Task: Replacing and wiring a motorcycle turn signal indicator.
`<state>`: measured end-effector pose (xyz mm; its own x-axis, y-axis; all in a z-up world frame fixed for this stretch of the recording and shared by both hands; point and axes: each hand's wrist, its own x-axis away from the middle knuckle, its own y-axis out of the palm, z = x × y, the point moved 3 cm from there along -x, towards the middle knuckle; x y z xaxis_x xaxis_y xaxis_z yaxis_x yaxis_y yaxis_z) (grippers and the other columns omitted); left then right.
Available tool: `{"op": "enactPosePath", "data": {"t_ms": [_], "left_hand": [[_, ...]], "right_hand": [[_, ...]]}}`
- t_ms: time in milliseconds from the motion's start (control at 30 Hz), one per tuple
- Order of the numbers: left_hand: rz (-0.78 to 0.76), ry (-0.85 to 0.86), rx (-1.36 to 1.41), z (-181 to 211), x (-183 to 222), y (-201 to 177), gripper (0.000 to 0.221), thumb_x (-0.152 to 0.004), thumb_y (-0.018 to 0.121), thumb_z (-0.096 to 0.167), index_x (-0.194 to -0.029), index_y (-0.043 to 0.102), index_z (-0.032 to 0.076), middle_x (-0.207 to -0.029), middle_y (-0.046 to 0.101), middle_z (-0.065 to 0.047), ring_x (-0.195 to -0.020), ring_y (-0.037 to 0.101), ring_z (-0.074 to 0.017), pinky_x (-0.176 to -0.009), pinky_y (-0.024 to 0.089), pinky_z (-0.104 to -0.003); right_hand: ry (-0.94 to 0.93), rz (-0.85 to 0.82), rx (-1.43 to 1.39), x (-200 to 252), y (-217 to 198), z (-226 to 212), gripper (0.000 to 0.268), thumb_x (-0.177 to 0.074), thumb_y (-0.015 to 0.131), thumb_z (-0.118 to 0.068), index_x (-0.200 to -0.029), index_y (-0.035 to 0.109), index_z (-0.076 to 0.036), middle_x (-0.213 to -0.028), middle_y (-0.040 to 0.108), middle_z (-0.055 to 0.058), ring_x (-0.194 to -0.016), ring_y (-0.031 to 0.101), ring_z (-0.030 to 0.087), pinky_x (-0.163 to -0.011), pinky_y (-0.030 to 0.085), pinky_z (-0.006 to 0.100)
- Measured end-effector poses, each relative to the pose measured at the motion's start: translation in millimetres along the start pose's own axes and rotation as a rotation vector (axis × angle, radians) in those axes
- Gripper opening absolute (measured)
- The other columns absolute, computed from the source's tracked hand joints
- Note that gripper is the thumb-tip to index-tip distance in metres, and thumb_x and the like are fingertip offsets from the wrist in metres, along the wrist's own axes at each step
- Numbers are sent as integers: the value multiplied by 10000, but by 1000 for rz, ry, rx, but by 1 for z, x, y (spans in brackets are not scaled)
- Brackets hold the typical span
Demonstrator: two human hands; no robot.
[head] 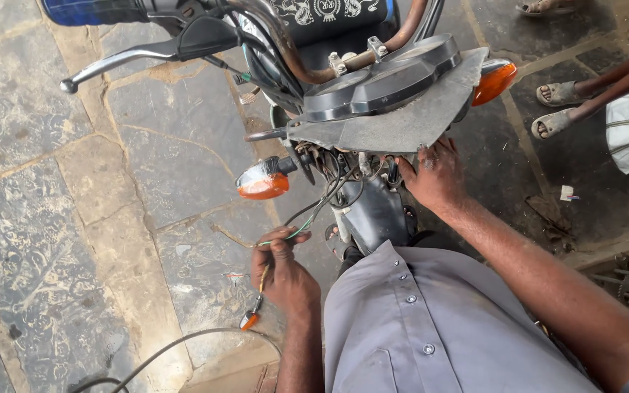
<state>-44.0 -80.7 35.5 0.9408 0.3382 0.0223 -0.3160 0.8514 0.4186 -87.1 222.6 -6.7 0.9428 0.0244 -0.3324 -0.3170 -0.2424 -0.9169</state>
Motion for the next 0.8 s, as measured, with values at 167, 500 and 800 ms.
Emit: {"op": "enactPosePath", "data": {"t_ms": [167,500,800], "left_hand": [[10,46,82,31,-8,-2,222,-1102,577,181,-1048,622,-30,-1017,669,-163,-917,684,-233,-845,613,-422],[-17,21,221,35,-23,-23,213,-1119,567,205,-1025,560,15,-922,577,-108,-816,593,-210,-770,559,-394],[-20,-67,303,31,-26,-28,233,-1116,587,221,-1022,559,10,-919,569,-105,-782,561,-199,-736,508,-364]], "right_hand": [[354,-67,-426,14,10,0,343,-934,743,-147,-1165,560,28,-1052,671,151,-965,673,212,-821,562,366],[862,145,-1135,33,14,23,196,-1017,683,-167,-1163,576,-91,-997,647,28,-870,615,106,-696,495,286],[-187,-114,-166,-10,-37,-15,287,-850,797,-250,-1068,686,-100,-1122,663,46,-1190,590,253,-1058,432,469]]}}
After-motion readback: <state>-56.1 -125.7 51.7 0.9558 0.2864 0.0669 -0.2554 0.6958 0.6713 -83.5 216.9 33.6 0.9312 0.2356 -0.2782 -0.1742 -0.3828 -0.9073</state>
